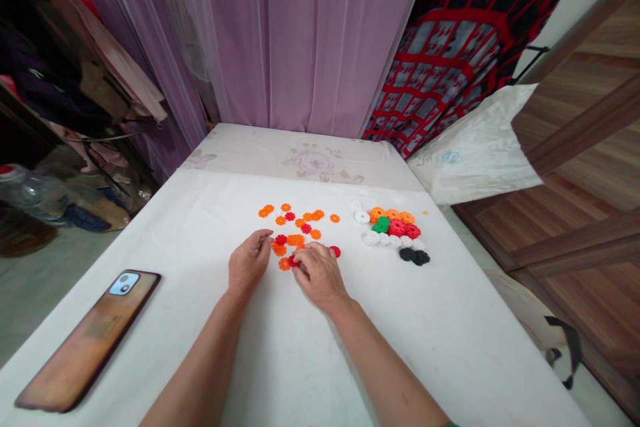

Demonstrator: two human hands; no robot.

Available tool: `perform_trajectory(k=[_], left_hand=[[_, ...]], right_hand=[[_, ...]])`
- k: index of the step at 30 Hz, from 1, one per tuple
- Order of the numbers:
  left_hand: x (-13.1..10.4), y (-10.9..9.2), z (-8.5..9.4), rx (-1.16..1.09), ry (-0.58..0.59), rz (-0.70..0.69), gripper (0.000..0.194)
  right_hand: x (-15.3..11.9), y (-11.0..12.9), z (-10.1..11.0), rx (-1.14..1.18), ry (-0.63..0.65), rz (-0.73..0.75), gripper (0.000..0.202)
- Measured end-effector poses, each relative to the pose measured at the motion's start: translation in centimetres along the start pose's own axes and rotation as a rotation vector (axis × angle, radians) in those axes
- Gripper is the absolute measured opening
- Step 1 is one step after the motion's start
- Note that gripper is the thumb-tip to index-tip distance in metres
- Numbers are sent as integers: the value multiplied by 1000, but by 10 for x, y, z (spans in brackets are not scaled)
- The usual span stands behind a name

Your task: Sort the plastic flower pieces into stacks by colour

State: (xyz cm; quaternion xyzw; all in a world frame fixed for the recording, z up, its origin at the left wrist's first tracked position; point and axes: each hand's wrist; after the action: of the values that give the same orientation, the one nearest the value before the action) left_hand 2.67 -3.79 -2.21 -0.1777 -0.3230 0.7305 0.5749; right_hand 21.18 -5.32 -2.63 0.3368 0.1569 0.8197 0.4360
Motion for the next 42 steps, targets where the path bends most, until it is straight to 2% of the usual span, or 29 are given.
perform_trajectory(k=[6,10,21,42], left_hand=[[-1,-2,1,-3,-11,3,27],[-1,-2,2,-5,-4,15,28],[-2,-3,3,17,12,1,29],[-2,-3,2,43,17,0,28]], right_hand=[[1,1,0,-6,27,-18,14],[2,1,-1,13,16,-42,14],[1,0,-4,0,12,5,15],[4,-1,-3,12,-5,-41,13]])
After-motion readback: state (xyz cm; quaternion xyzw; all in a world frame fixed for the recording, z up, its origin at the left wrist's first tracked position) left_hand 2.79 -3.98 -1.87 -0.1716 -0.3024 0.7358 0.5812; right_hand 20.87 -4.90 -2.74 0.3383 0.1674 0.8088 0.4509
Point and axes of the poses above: each hand's wrist, its own x-axis towards the middle knuckle, its own z-axis out of the back of the hand, y = z × x, and after that the axes turned 8 degrees about x, right-handed
